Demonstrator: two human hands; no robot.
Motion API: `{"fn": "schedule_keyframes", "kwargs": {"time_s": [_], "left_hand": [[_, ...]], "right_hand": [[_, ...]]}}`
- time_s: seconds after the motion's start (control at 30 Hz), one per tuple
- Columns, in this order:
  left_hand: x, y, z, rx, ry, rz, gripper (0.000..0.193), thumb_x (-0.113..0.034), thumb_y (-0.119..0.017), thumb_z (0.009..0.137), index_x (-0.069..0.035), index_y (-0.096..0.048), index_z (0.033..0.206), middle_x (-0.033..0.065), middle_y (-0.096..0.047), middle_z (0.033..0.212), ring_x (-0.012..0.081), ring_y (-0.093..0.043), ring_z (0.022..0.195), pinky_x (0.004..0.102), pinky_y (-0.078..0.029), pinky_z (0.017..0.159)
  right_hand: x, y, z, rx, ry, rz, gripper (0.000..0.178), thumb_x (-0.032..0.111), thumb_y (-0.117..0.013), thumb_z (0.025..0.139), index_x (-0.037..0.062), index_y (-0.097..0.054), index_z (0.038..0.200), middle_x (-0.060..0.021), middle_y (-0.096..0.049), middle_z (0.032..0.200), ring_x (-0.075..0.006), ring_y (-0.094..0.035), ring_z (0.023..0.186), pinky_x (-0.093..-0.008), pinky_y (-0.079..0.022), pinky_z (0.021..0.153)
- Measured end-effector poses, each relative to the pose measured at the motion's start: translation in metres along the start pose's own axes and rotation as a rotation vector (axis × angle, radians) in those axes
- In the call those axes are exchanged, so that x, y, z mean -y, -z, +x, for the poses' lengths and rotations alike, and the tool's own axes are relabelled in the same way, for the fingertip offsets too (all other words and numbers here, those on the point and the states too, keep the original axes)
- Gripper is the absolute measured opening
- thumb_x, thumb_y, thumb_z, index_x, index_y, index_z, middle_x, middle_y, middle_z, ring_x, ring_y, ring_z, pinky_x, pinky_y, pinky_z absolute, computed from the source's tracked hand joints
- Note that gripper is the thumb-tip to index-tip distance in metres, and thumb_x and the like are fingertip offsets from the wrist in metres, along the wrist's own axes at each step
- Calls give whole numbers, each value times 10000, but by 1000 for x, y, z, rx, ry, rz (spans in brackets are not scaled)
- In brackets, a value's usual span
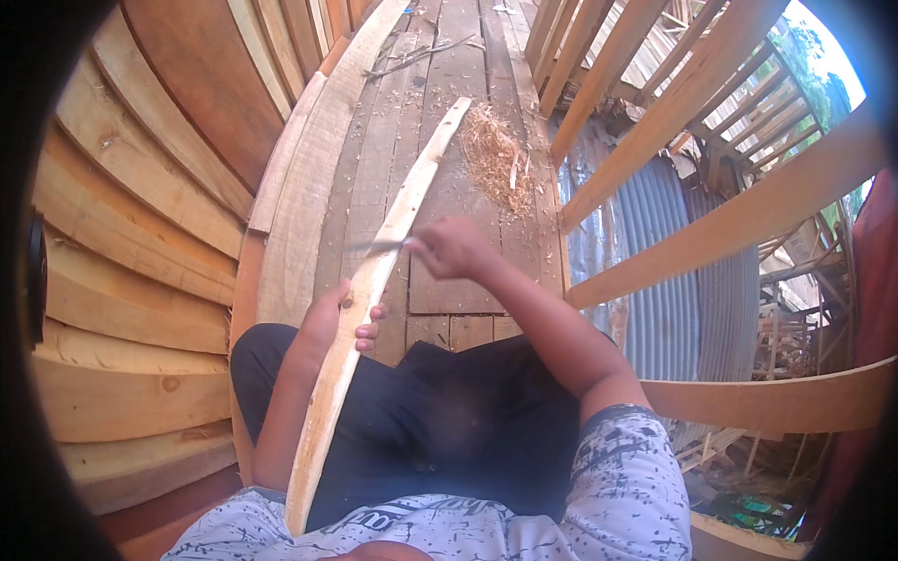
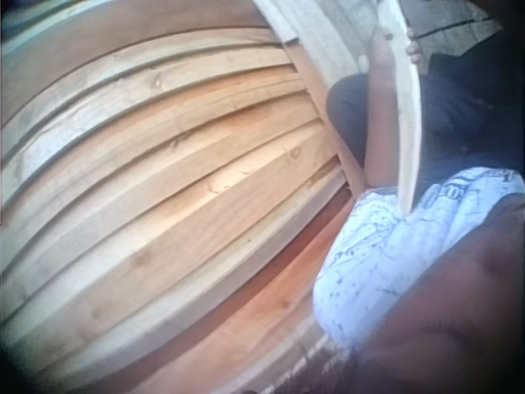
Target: The person sits cross-legged on a wooden floor and uses a knife to carve a long, thin piece of wood. They hold the wood with their left hand and use the knife in their right hand to shave off thin strips, gradually shaping the wood into a tapered form.
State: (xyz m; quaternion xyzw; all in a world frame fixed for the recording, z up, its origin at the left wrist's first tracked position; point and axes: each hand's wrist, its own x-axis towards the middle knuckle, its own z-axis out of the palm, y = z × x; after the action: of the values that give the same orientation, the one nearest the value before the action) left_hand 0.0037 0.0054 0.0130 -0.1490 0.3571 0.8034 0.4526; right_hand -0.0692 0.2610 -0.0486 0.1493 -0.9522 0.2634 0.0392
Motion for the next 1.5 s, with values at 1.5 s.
{"fn": "schedule_keyframes", "kwargs": {"time_s": [1.5], "left_hand": [[-19,9,-3,-89,-99,-167,350,-386,-351,1032,-76,-448,1163,66,-458,795,96,-400,527,214,-361,413]], "right_hand": [[65,13,-15,-1,180,50,334,281,-551,929,69,-564,672,-194,-541,562,-407,-575,551,-484,-436,516]]}}
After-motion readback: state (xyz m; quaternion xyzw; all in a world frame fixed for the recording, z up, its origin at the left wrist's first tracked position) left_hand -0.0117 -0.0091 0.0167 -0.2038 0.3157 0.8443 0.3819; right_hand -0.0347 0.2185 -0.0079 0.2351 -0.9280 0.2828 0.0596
